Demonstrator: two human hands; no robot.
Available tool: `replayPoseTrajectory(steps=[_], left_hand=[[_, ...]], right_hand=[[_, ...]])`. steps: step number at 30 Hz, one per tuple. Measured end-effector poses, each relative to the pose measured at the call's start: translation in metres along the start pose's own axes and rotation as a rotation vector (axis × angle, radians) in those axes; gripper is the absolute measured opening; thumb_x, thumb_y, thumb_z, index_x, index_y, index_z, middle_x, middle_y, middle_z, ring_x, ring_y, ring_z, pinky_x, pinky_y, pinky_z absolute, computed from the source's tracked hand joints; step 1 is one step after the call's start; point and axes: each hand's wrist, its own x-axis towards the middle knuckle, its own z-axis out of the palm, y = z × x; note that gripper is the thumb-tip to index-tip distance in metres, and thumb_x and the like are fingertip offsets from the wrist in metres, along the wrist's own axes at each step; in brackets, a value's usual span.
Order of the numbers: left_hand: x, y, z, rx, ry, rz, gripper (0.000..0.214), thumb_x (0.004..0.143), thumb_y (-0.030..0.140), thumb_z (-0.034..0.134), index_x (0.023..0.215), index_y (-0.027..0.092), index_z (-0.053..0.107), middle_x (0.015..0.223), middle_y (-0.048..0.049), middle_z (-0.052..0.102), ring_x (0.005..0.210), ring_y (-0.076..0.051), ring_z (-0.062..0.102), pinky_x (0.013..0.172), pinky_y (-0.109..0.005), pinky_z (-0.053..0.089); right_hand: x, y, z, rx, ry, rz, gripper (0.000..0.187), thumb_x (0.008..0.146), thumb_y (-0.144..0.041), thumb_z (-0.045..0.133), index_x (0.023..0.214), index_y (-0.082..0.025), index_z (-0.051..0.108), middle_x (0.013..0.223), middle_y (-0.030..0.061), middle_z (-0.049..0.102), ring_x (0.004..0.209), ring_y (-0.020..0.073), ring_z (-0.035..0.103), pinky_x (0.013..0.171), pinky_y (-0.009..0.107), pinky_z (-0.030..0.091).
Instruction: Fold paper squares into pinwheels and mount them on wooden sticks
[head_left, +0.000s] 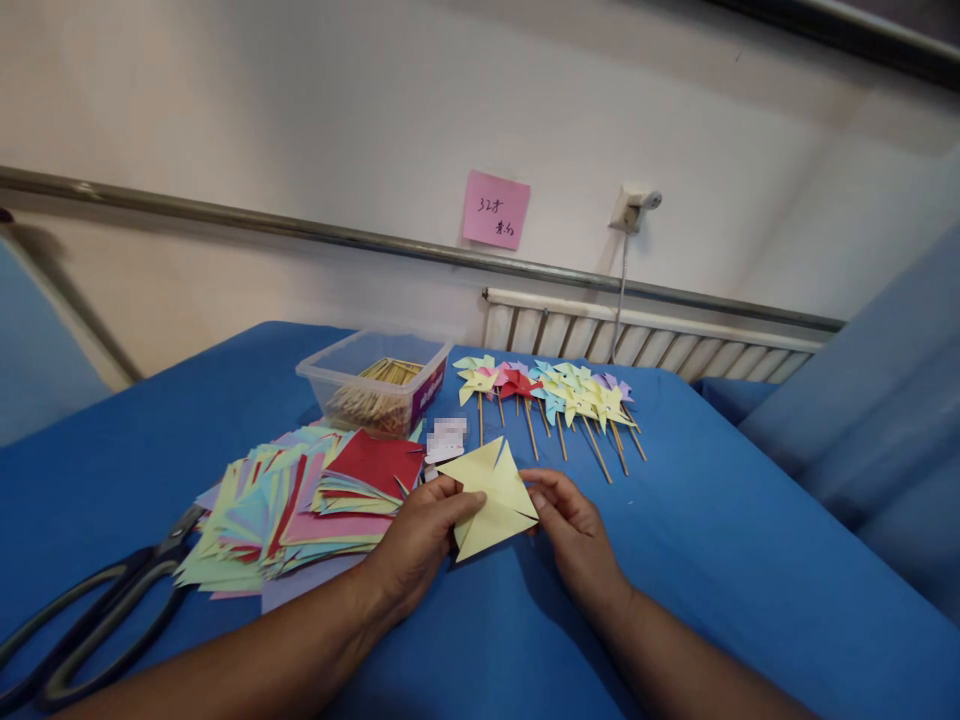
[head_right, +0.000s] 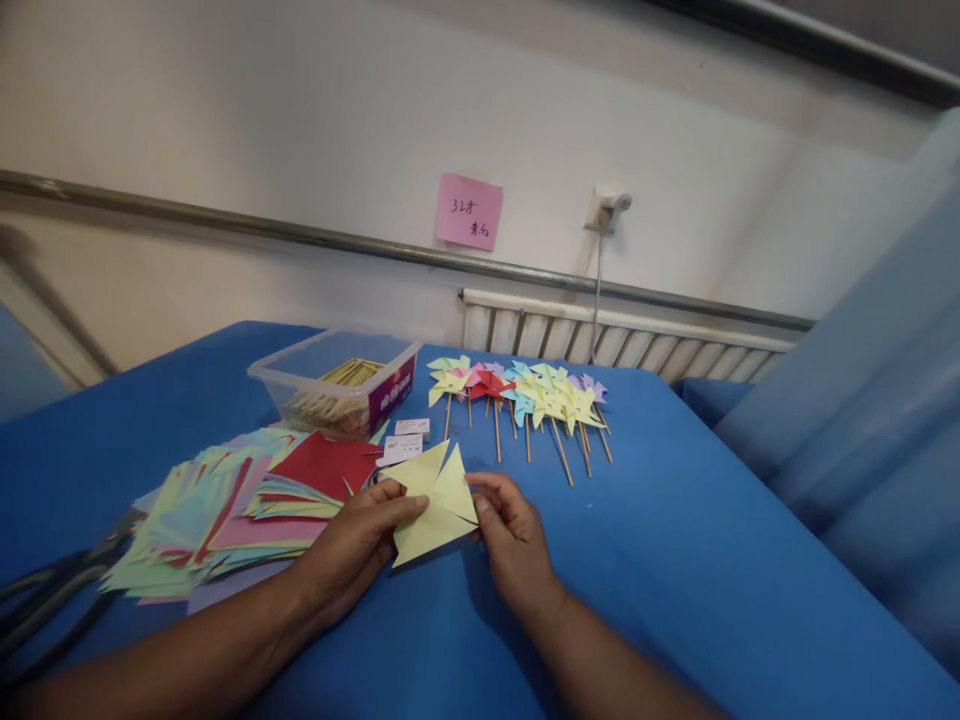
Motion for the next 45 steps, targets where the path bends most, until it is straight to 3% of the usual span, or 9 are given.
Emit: replayPoseTrajectory(steps=[5,11,14,19,25,29,35,40,45], left_hand=[[0.000,0.001,0.001,0.020,-0.012,0.014,0.013,0.069,0.021,0.068,0.074,0.015,0.057,0.066,-0.0020,0.064,0.061,-0.015,0.061,0.062,-0.027,0.046],[-0.004,0.004,0.003,0.036,-0.056,-0.008,0.011,0.071,0.020,0.065,0.074,0.015,0.057,0.065,-0.0014,0.063,0.058,-0.014,0.058,0.059,-0.026,0.044],[-0.005,0.004,0.003,0.027,-0.095,-0.018,0.011,0.070,0.019,0.066,0.074,0.015,0.057,0.063,-0.0005,0.062,0.057,-0.013,0.057,0.057,-0.025,0.043],[-0.009,0.010,0.006,-0.035,-0.153,-0.031,0.011,0.073,0.024,0.066,0.075,0.015,0.060,0.066,-0.0011,0.064,0.059,-0.012,0.058,0.058,-0.023,0.044],[-0.011,0.012,0.009,-0.061,-0.267,0.029,0.039,0.069,0.019,0.071,0.106,0.014,0.059,0.096,-0.0094,0.068,0.084,-0.020,0.063,0.077,-0.030,0.046],[-0.003,0.006,0.004,0.004,-0.146,0.042,0.024,0.070,0.023,0.071,0.090,0.013,0.062,0.081,-0.0055,0.069,0.071,-0.016,0.062,0.068,-0.026,0.046],[-0.002,0.005,0.001,0.041,-0.173,0.037,0.026,0.071,0.024,0.070,0.093,0.013,0.062,0.082,-0.0063,0.069,0.070,-0.015,0.062,0.065,-0.025,0.046],[-0.002,0.003,0.000,0.110,-0.143,0.067,0.022,0.069,0.025,0.072,0.083,0.013,0.061,0.074,-0.0024,0.067,0.063,-0.012,0.059,0.059,-0.022,0.043],[-0.003,0.002,0.001,0.149,-0.131,0.059,0.024,0.067,0.026,0.073,0.084,0.014,0.062,0.071,-0.0006,0.066,0.060,-0.011,0.058,0.057,-0.022,0.043]], right_hand=[[0.001,0.000,0.001,0.038,-0.028,-0.013,0.025,0.081,-0.036,0.058,0.102,-0.025,0.063,0.066,-0.0016,0.058,0.058,0.0127,0.050,0.057,0.024,0.040],[-0.005,-0.007,0.002,0.028,-0.222,-0.003,0.027,0.075,-0.025,0.064,0.102,-0.027,0.067,0.096,0.0015,0.068,0.084,0.0174,0.060,0.075,0.029,0.044],[-0.008,-0.009,0.001,-0.057,-0.279,-0.035,0.022,0.076,-0.021,0.062,0.096,-0.026,0.070,0.096,0.0021,0.068,0.089,0.0194,0.060,0.080,0.032,0.044],[-0.009,-0.004,0.000,-0.150,-0.170,-0.097,0.026,0.075,-0.015,0.057,0.096,-0.024,0.069,0.093,0.0033,0.069,0.085,0.0193,0.061,0.077,0.032,0.046],[-0.008,0.000,-0.002,-0.276,-0.079,-0.197,0.032,0.071,-0.008,0.053,0.097,-0.020,0.067,0.094,0.0037,0.068,0.084,0.0178,0.061,0.076,0.030,0.047],[-0.010,-0.004,-0.001,-0.331,-0.121,-0.248,0.036,0.069,-0.004,0.053,0.098,-0.021,0.066,0.091,0.0020,0.067,0.082,0.0163,0.061,0.075,0.028,0.046],[-0.011,-0.011,0.000,-0.369,-0.214,-0.311,0.019,0.075,-0.014,0.062,0.091,-0.021,0.067,0.087,0.0027,0.065,0.080,0.0161,0.059,0.073,0.028,0.045],[-0.011,-0.012,0.000,-0.388,-0.227,-0.271,0.004,0.077,-0.022,0.065,0.078,-0.019,0.067,0.074,0.0007,0.062,0.071,0.0140,0.055,0.068,0.026,0.042],[-0.009,-0.003,0.002,-0.331,-0.173,-0.163,0.012,0.075,-0.027,0.066,0.068,-0.017,0.063,0.070,-0.0004,0.056,0.065,0.0124,0.051,0.062,0.025,0.041]])
